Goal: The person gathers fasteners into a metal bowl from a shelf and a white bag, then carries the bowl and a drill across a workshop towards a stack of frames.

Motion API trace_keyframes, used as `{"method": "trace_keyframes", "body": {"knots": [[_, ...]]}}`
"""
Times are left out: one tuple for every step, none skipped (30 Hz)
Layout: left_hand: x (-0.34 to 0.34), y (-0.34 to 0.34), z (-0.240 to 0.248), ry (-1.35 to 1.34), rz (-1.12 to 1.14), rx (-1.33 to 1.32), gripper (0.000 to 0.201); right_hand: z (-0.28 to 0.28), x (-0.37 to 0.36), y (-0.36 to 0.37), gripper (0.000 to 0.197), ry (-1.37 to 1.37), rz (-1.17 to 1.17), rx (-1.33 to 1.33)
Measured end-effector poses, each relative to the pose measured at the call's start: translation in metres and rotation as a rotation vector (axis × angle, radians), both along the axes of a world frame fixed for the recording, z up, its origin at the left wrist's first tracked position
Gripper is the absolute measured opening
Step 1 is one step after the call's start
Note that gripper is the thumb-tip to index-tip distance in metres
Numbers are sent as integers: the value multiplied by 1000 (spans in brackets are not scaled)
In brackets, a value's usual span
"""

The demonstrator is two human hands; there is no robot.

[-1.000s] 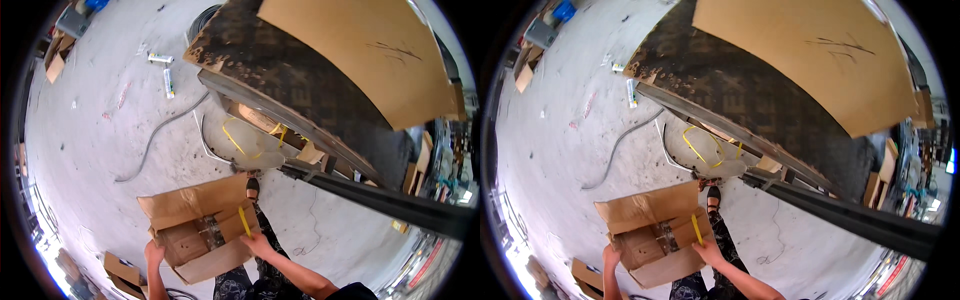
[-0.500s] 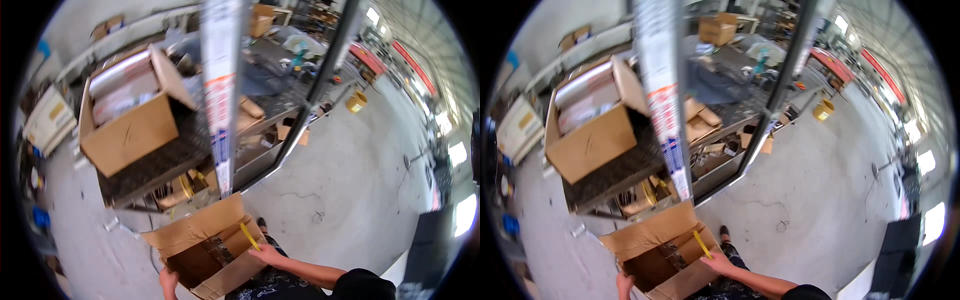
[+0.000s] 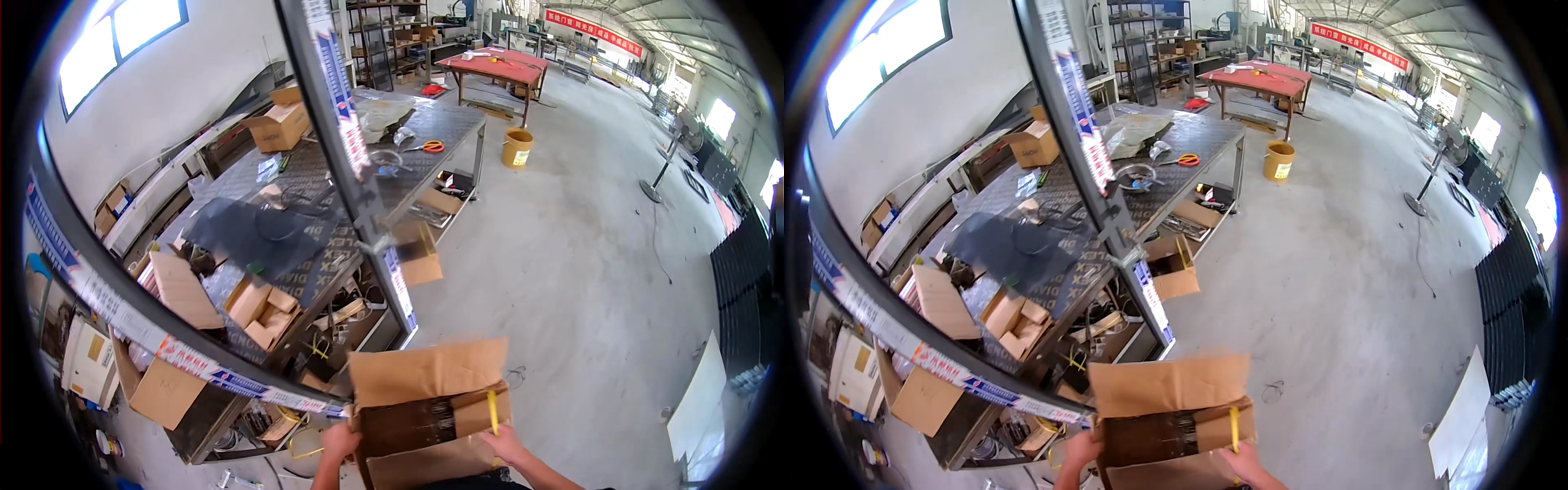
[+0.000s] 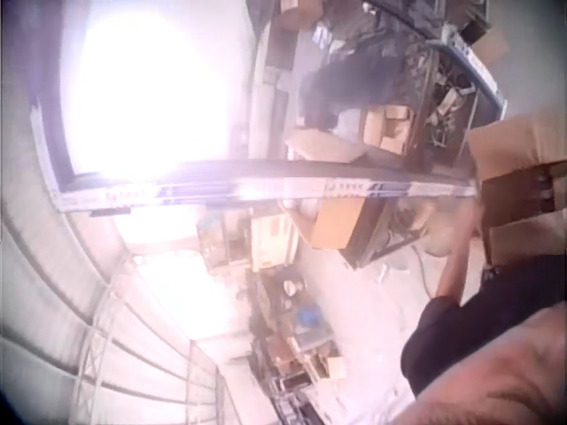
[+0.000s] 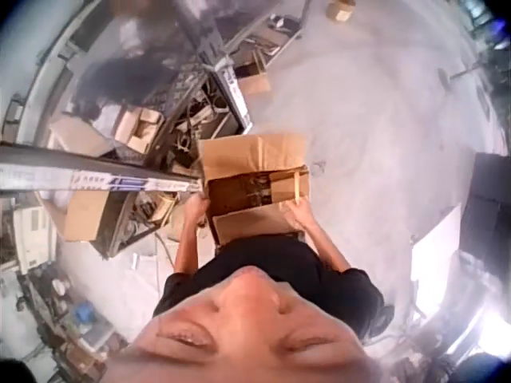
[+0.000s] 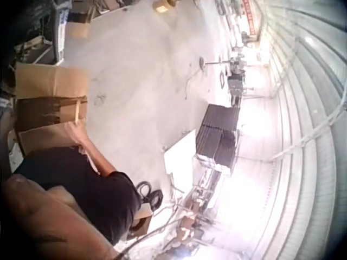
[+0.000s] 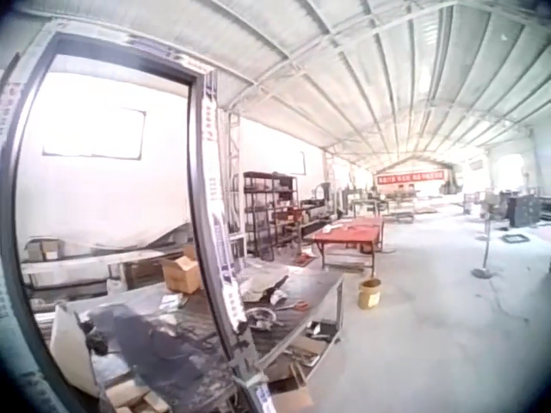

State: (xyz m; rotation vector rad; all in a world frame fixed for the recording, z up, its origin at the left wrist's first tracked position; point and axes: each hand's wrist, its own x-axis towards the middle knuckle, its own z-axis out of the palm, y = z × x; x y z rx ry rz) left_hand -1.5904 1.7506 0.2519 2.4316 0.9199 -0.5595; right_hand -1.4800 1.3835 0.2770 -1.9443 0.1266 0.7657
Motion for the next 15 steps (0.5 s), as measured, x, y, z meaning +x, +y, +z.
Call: {"method": "trace_keyframes", "body": {"knots": [[48,-22,33,32,-46,30,36,0,14,-14,19,116,-119,20],[77,-27,21,24,-121,39,33,11,28,-19,19,122,-110,16],[102,-40,25,35,-116,23,33,25,41,-27,18,103,-197,14],[131,-50,35,-12,-184,16,32,36,54,-35,17,79,-280,14],[161,-56,42,-65,-250,16,30,38,68,-41,17,82,-271,7],[184,-65,45,-63,-239,9,30,37,78,-50,16,49,-334,26],[206,-73,47,-75,-285,5,28,35,88,-57,16,16,-403,47],[229,-78,48,-87,-332,0,26,28,98,-64,16,16,-401,39],[253,-82,48,-88,-329,-8,26,20,108,-72,16,51,-474,50],[280,-85,46,-124,-383,-7,25,13,121,-76,16,82,-542,59],[308,-86,43,-162,-437,-7,23,7,136,-78,16,76,-534,47],[336,-87,39,-210,-465,-25,21,1,149,-80,17,104,-609,99],[365,-87,36,-260,-493,-42,19,-1,164,-80,17,129,-683,151],[397,-86,34,-316,-513,-47,16,2,184,-73,17,120,-673,140],[423,-86,27,-325,-502,-58,16,8,201,-62,17,97,-742,112]]}}
